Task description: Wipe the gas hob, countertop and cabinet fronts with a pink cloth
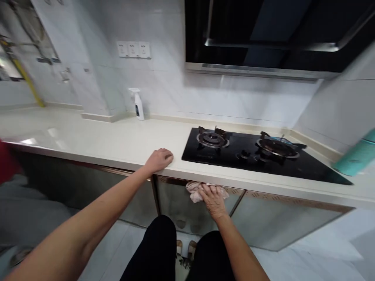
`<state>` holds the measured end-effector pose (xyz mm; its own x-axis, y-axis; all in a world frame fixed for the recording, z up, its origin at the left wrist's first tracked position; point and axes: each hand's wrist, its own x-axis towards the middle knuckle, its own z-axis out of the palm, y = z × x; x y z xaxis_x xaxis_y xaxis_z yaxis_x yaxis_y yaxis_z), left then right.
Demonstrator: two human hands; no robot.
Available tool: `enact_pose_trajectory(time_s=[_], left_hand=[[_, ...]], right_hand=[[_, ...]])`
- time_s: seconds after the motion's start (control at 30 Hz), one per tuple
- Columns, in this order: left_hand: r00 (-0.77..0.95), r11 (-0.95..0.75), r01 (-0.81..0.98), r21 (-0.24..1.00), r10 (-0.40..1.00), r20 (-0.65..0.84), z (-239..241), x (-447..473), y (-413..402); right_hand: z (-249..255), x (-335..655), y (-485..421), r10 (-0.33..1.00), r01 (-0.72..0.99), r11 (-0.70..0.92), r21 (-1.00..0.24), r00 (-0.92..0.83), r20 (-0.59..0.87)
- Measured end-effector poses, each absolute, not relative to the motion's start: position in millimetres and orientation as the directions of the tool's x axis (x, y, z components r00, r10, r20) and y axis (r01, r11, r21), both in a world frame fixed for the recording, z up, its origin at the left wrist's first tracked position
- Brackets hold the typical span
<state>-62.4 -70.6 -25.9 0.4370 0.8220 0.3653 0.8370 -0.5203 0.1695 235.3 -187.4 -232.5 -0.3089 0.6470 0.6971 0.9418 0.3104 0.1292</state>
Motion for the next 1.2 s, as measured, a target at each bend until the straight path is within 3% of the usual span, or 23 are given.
enact_pose_trajectory(time_s=[0.17,0.27,0.37,0.47,0.57,0.67,0.87,0.97,1.1,1.2], left_hand=[[0.441,-0.513,0.844,0.155,0.829,0.344,-26,-64,-59],[0.455,-0.520,0.847,0.115,0.819,0.348,-24,-56,-63],[0.576,-0.634,0.772,0.041,0.726,0.376,-23,-25,-74],[0.800,-0.834,0.544,-0.085,0.486,0.351,-21,28,-94],[0.919,-0.925,0.346,-0.158,0.299,0.257,-18,86,-112],[0.953,-0.941,0.278,-0.194,0.244,0.181,-18,128,-117],[0.969,-0.941,0.242,-0.238,0.220,0.117,-32,160,-96],[0.968,-0.942,0.219,-0.253,0.179,0.174,-39,158,-89],[0.971,-0.940,0.176,-0.291,0.118,0.206,-41,156,-81],[0.972,-0.937,0.150,-0.315,0.082,0.220,-41,156,-75]], right_hand=[[-222,372,-243,0.680,0.999,0.037,-0.032,-0.001,0.733],[-224,387,-248,0.626,0.991,-0.051,-0.127,0.130,0.769],[-232,353,-232,0.575,0.984,-0.084,-0.155,0.175,0.799],[-237,318,-216,0.515,0.973,-0.121,-0.196,0.231,0.826],[-237,315,-215,0.519,0.987,-0.073,-0.146,0.162,0.839],[-235,346,-225,0.541,0.994,-0.050,-0.097,0.108,0.834],[-240,436,-239,0.433,0.967,-0.164,-0.196,0.249,0.866],[-244,463,-235,0.351,0.938,-0.198,-0.286,0.340,0.872],[-251,434,-215,0.159,0.818,-0.210,-0.535,0.568,0.807],[-257,378,-197,0.160,0.773,-0.117,-0.624,0.634,0.756]])
